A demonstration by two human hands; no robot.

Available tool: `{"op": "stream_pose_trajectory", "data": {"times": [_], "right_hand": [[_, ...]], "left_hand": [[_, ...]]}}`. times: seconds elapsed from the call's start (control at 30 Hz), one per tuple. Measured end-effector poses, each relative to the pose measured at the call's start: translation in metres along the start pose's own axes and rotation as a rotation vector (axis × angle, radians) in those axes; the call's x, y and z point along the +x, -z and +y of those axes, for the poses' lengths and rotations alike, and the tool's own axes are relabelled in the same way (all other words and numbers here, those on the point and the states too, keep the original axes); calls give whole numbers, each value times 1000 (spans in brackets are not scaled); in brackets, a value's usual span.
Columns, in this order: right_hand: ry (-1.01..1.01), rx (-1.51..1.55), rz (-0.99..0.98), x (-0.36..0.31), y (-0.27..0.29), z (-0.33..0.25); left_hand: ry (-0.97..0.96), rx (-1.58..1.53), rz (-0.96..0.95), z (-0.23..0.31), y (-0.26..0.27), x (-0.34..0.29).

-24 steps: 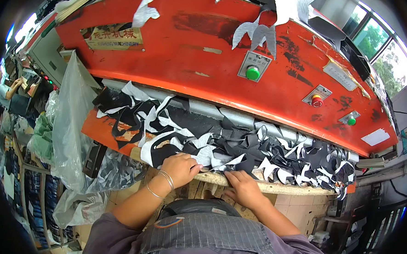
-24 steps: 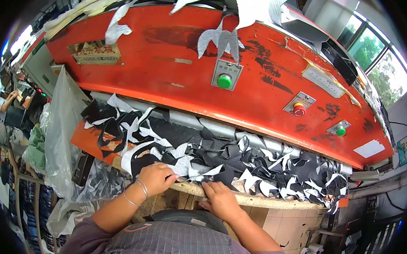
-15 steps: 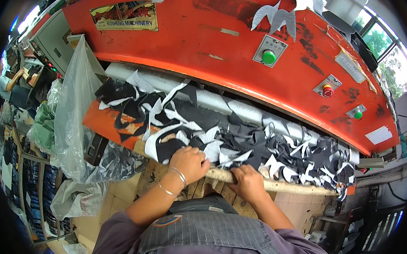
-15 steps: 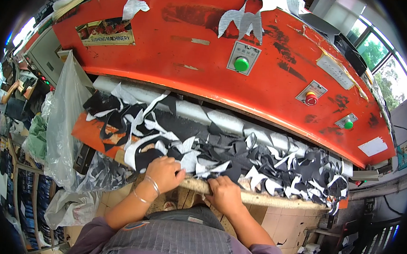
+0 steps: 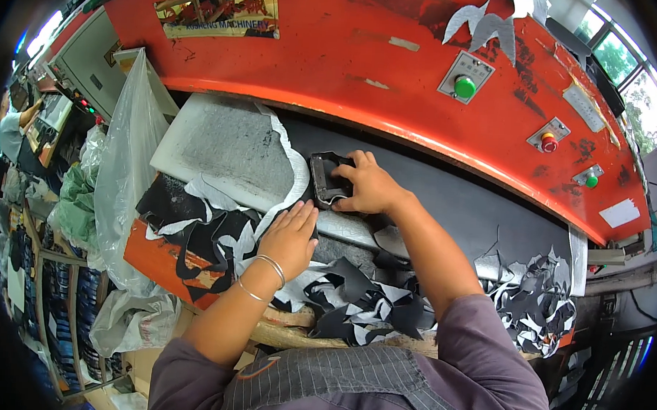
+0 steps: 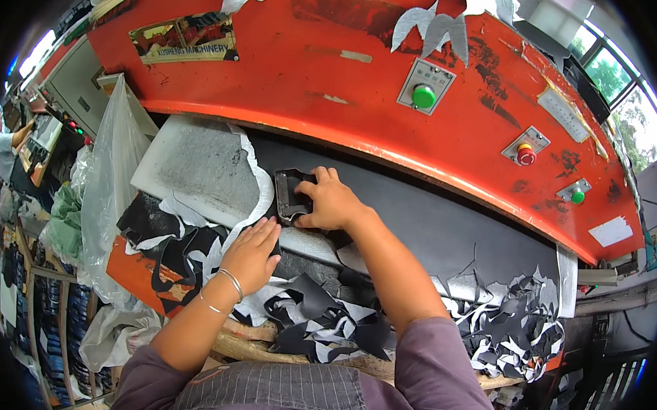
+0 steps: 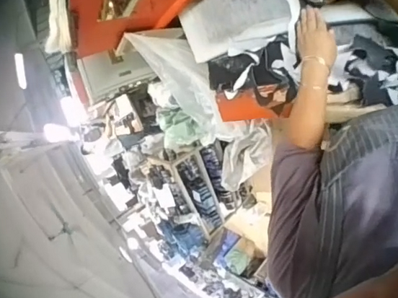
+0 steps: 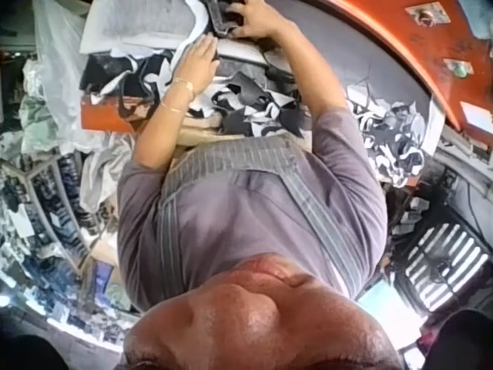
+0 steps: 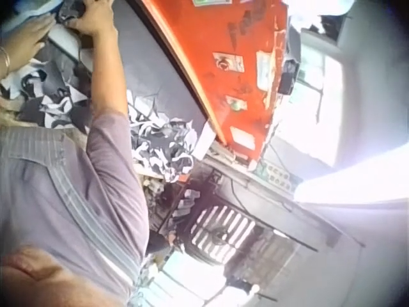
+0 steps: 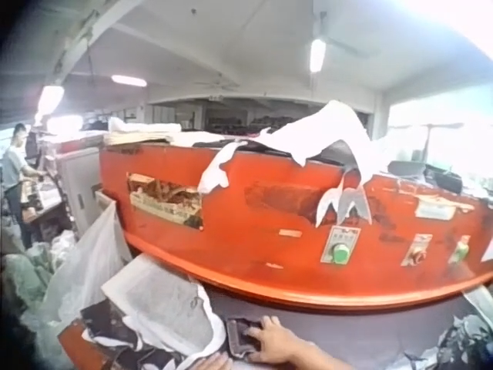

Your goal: Cutting shoe components from material using a industrial die-cutting machine.

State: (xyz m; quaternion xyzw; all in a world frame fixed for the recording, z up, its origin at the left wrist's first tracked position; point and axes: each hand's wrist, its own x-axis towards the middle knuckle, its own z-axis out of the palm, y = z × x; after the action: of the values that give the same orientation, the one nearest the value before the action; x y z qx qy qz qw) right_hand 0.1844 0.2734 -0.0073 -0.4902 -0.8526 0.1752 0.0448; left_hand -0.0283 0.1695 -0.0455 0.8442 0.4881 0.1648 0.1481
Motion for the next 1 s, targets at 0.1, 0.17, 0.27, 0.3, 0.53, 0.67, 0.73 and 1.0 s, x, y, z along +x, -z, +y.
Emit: {"op": "stream_pose_trajectory", "data": {"times": [0.1,0.17,0.27,0.3,0.53,0.67,0.73,1.0], "right_hand": [[75,209,4,-7,-2,16],[165,580,162,-35,-8,9],[168,703,140,-79,-29,-23],[169,763,94,-90,-39,-42],[-16,948,-19,-124,-33,-33],[10,633,107,-120,0,-7],[-49,300,179,-114,14,18],[-174,47,46,-75,31,63]], "left_hand": [[-47,-68,-27,-12,13,6],[232,-739,5,-15,21,11],[150,-1527,-72,-7,15,13],[125,-1736,-152,-3,21,12],[407,-1414,-131,-21,-17,13],[471,-1008,-158,-25,-24,5],[479,-932,-212,-23,-11,-1],[250,-205,-45,-13,61,-29]]}}
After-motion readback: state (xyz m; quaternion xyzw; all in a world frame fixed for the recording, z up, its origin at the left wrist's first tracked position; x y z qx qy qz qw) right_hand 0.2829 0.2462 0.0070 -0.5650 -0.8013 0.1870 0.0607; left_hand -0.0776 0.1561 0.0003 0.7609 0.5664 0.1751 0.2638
